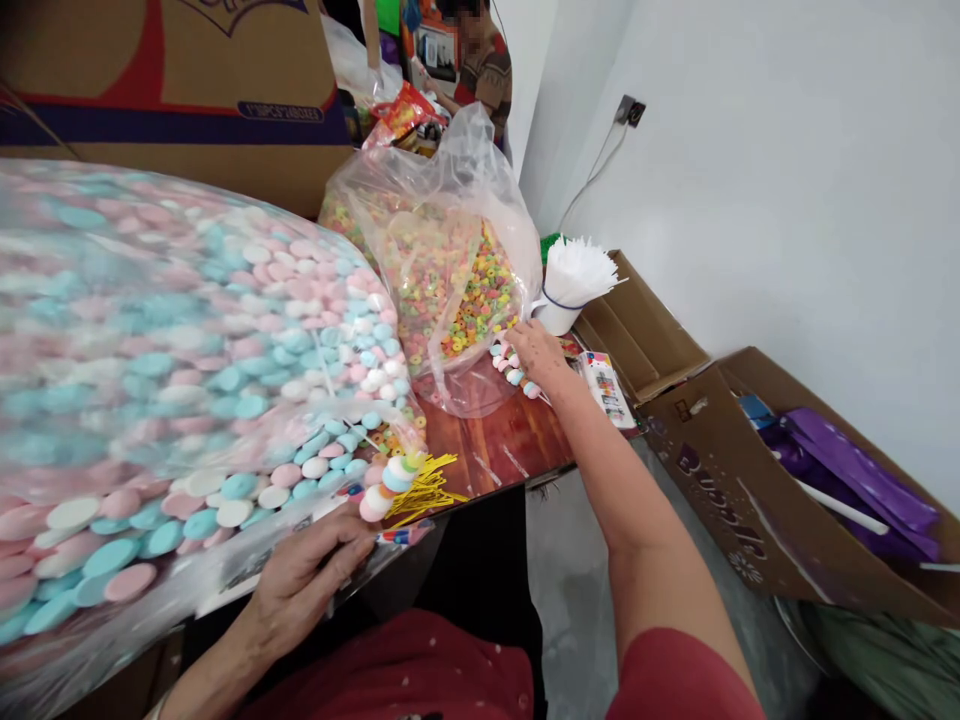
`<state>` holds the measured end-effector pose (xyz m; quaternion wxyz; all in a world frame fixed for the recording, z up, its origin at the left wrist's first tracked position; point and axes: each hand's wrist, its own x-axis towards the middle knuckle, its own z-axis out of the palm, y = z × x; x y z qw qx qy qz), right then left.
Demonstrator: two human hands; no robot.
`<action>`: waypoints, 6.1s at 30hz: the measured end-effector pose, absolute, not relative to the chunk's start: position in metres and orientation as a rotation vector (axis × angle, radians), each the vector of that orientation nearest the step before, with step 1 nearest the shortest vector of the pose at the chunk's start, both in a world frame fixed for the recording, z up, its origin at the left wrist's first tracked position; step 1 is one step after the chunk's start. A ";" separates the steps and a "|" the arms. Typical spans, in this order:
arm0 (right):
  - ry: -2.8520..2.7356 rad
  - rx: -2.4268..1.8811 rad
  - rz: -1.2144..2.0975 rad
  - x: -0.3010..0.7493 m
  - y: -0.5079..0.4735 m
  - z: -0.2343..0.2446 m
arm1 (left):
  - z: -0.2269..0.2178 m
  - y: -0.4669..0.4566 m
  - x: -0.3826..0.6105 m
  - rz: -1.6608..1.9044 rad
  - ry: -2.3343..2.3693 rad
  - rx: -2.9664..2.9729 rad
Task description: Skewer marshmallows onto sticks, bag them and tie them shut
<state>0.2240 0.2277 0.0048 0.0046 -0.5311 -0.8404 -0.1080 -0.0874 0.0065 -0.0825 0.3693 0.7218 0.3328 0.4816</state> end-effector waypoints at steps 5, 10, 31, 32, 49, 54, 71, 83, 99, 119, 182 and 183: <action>-2.354 -1.767 -0.176 0.235 0.240 0.012 | -0.083 0.009 -0.087 1.237 0.832 1.831; -1.964 -1.770 -0.025 0.241 0.233 0.020 | -0.080 0.010 -0.086 1.230 0.807 1.837; -1.624 -1.082 1.097 0.125 0.080 -0.008 | -0.076 0.014 -0.084 1.240 0.946 1.810; -1.613 -1.070 1.110 0.124 0.081 -0.009 | -0.076 0.013 -0.084 1.236 0.950 1.809; -1.916 -0.841 0.936 0.129 0.089 -0.016 | -0.081 0.007 -0.085 1.160 1.012 1.763; -1.934 -0.766 1.013 0.129 0.091 -0.022 | -0.086 0.006 -0.087 1.191 0.993 1.812; -2.074 -0.746 1.174 0.116 0.088 -0.012 | -0.082 -0.003 -0.095 1.265 0.927 1.889; -2.639 -1.010 0.471 0.053 0.133 -0.038 | -0.095 -0.035 -0.126 1.316 1.099 1.571; -2.338 -1.040 0.560 0.063 0.115 -0.028 | -0.099 -0.031 -0.127 1.243 1.197 1.508; -2.013 -0.795 1.082 0.084 0.087 -0.030 | -0.094 -0.024 -0.130 1.146 1.132 1.789; -1.271 -1.011 1.269 0.089 0.078 -0.018 | -0.075 0.001 -0.107 1.478 1.158 1.100; -1.367 -1.048 1.238 0.099 0.080 -0.013 | -0.076 0.000 -0.110 1.461 1.184 1.094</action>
